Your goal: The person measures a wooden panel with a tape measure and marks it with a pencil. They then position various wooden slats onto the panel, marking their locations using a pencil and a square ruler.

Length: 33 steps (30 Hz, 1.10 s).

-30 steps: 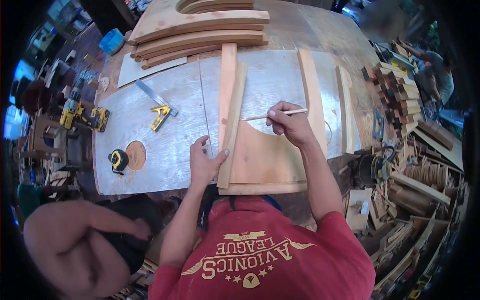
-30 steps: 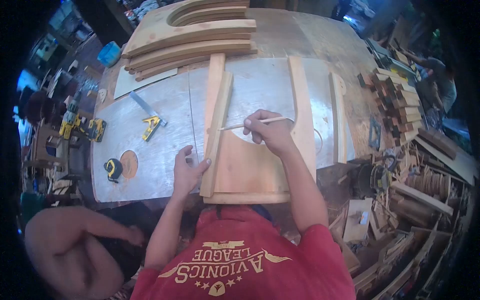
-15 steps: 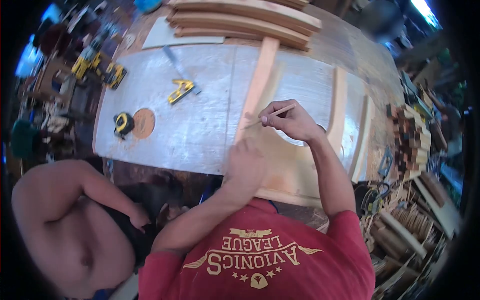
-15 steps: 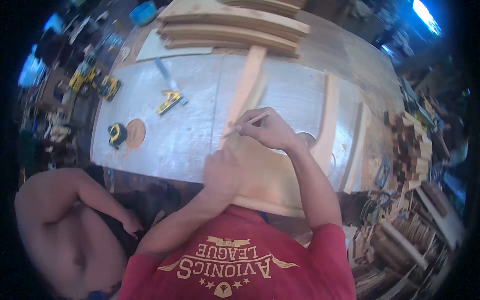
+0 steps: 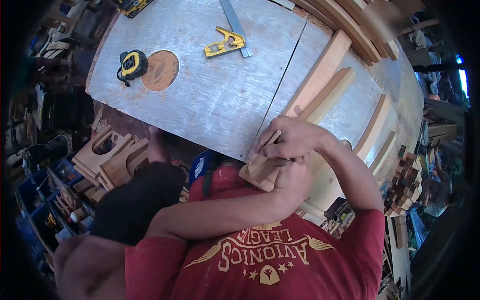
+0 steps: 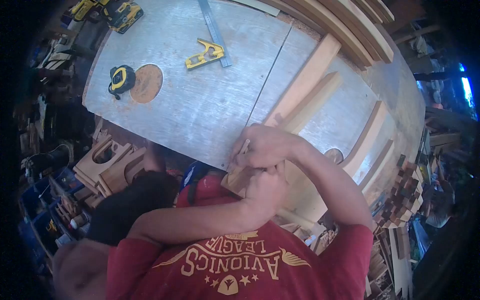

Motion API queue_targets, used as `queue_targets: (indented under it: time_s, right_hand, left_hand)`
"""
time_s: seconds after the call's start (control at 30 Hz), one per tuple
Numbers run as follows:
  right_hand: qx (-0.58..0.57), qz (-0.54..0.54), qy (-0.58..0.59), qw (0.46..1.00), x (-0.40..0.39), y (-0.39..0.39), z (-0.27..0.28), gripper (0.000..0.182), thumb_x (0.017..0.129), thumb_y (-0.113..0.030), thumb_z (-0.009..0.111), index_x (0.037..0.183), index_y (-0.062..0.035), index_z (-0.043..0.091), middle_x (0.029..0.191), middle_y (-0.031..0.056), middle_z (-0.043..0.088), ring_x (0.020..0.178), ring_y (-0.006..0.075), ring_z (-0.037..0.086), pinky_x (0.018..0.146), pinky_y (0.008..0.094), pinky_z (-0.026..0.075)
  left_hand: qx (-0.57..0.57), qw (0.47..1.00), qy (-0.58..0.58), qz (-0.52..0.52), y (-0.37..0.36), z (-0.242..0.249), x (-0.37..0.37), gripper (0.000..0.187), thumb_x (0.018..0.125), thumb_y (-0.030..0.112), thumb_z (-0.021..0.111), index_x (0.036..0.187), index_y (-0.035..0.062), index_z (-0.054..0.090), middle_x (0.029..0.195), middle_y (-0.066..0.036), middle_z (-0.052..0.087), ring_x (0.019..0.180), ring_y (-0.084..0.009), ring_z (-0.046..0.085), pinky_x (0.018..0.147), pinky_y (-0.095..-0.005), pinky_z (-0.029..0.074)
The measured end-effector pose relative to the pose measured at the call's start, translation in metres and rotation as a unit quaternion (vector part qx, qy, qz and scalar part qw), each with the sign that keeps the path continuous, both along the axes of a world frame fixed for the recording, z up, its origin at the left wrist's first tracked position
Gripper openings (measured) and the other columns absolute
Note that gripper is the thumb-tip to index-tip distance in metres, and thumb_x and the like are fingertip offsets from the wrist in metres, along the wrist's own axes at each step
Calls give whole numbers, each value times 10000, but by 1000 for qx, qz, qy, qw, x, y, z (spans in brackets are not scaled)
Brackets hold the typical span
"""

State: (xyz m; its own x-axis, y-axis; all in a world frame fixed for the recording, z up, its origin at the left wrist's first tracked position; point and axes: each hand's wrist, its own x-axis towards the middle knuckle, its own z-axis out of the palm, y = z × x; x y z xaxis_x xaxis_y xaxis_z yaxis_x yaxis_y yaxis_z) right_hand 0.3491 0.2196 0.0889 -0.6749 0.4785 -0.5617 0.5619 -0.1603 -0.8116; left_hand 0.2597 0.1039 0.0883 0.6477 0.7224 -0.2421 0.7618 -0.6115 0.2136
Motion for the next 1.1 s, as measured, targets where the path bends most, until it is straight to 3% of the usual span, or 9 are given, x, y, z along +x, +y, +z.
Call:
queue_targets:
  time_s: [0.1, 0.2, 0.3, 0.4, 0.5, 0.6, 0.7, 0.83, 1.1]
  right_hand:
    - [12, -17, -13, 1000, -3, 2, -5, 257, 795, -200, 644, 970, -94, 799, 942, 146, 759, 880, 283, 721, 823, 352, 556]
    - [37, 5, 13, 999, -4, 5, -12, 249, 789, -201, 653, 963, -105, 803, 927, 140, 760, 867, 281, 721, 800, 354, 559]
    - [-17, 11, -40, 999, -5, 11, 1, 303, 812, -197, 652, 1028, -22, 771, 1012, 163, 755, 975, 291, 715, 903, 353, 543]
    - [-15, 30, -7, 999, -7, 9, -10, 305, 808, -200, 646, 1025, -28, 773, 998, 158, 757, 960, 287, 718, 893, 347, 546]
    - [12, -3, -8, 1000, -1, 7, -5, 254, 782, -224, 647, 923, -73, 794, 856, 137, 752, 788, 278, 710, 742, 349, 557]
    - [25, 33, -48, 998, 18, 23, 1, 306, 795, -216, 659, 1018, -41, 776, 965, 147, 760, 914, 260, 721, 854, 341, 548]
    - [32, 3, -147, 989, 37, 43, 28, 303, 783, -226, 674, 1007, -51, 778, 947, 136, 762, 873, 246, 721, 825, 339, 553]
    - [193, -17, -264, 945, 70, 67, 34, 249, 768, -233, 666, 884, -44, 777, 820, 148, 739, 777, 283, 702, 732, 388, 548]
    - [309, 59, -387, 867, 67, 82, 55, 212, 731, -215, 624, 763, -36, 733, 766, 196, 706, 735, 370, 677, 717, 454, 540]
  left_hand:
    - [14, 997, 27, -67, 12, 12, -6, 276, 805, 241, 693, 940, 14, 771, 1137, -156, 558, 965, -292, 642, 599, -410, 581]
    - [-13, 995, 30, -96, 16, 14, -7, 236, 788, 219, 690, 907, 41, 790, 1132, -158, 548, 986, -329, 622, 590, -429, 576]
    - [-17, 994, 31, -99, 15, 15, -6, 229, 785, 208, 686, 910, 50, 795, 1131, -161, 548, 1000, -340, 611, 583, -423, 572]
    - [-18, 994, 31, -99, 18, 17, -6, 236, 788, 203, 682, 911, 32, 790, 1128, -169, 547, 995, -347, 609, 575, -413, 570]
    - [4, 994, 30, -105, 18, 15, -8, 245, 785, 209, 686, 893, 10, 781, 1114, -186, 541, 977, -355, 609, 562, -404, 564]
    - [13, 995, 39, -89, 17, 12, -5, 256, 783, 211, 686, 881, -9, 771, 1093, -205, 535, 963, -365, 606, 555, -406, 564]
    - [21, 996, 49, -76, 12, 2, -1, 274, 800, 215, 672, 895, -25, 762, 1068, -214, 530, 948, -374, 602, 545, -418, 562]
    - [-4, 991, 61, -120, 20, 11, -4, 296, 843, 220, 635, 931, -35, 757, 1056, -217, 527, 939, -388, 600, 551, -458, 569]
    - [-40, 986, 58, -151, 29, 18, -7, 299, 875, 211, 610, 953, -33, 764, 1082, -228, 528, 961, -408, 608, 611, -509, 587]
